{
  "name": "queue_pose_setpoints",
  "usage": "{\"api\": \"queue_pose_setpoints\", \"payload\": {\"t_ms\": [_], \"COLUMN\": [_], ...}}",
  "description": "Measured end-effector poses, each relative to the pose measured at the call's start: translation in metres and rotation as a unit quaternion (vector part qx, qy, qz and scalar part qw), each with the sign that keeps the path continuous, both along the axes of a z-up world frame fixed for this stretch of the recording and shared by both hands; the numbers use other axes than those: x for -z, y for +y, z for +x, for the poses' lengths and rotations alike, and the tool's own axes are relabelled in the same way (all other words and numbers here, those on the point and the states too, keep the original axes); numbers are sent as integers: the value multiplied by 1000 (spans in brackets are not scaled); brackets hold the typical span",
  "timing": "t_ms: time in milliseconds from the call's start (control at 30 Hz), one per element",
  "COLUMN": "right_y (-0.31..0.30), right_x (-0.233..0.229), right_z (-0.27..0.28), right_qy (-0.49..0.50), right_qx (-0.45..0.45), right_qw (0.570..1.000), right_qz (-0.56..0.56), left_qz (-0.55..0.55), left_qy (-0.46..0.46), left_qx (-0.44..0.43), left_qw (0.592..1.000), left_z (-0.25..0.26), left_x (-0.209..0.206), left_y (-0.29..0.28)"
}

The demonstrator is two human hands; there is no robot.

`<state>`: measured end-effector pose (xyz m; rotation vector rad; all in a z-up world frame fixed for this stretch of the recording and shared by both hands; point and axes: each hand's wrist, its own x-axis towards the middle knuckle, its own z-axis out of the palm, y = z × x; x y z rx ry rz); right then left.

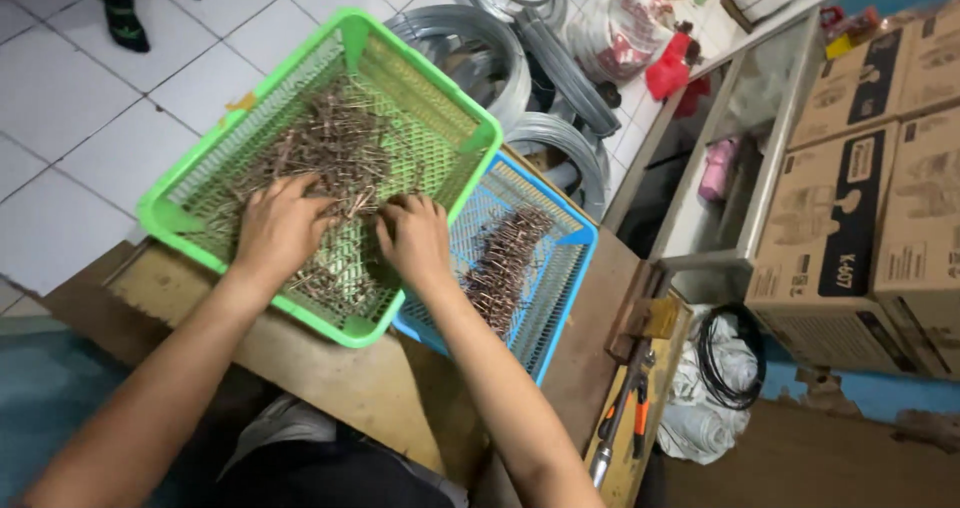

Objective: Cutting wire into smaller segments using a bolt cutter and sorting the pieces into baskets.

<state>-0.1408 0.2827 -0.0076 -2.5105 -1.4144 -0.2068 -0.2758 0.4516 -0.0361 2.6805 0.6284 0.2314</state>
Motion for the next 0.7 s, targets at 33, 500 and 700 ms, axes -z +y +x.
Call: {"api": "queue_pose_setpoints", "payload": {"t_ms": [33, 500, 700], "right_y": [8, 48, 47], "right_x": [-1, 29, 60], "right_z": [-3, 20, 38], "right_qy": [0, 219, 318], "right_qx": [-2, 163, 175], "right_qw": [1000, 961, 932], "right_qz": [0, -36, 11], "left_qz": [0, -27, -48], "left_qy": [0, 38, 44], "left_qx": [-2, 71, 64], "left_qw": [1000, 996, 996], "left_z": [0, 12, 14], "left_x": [-6, 5, 9], "left_y": [0, 0, 0]}}
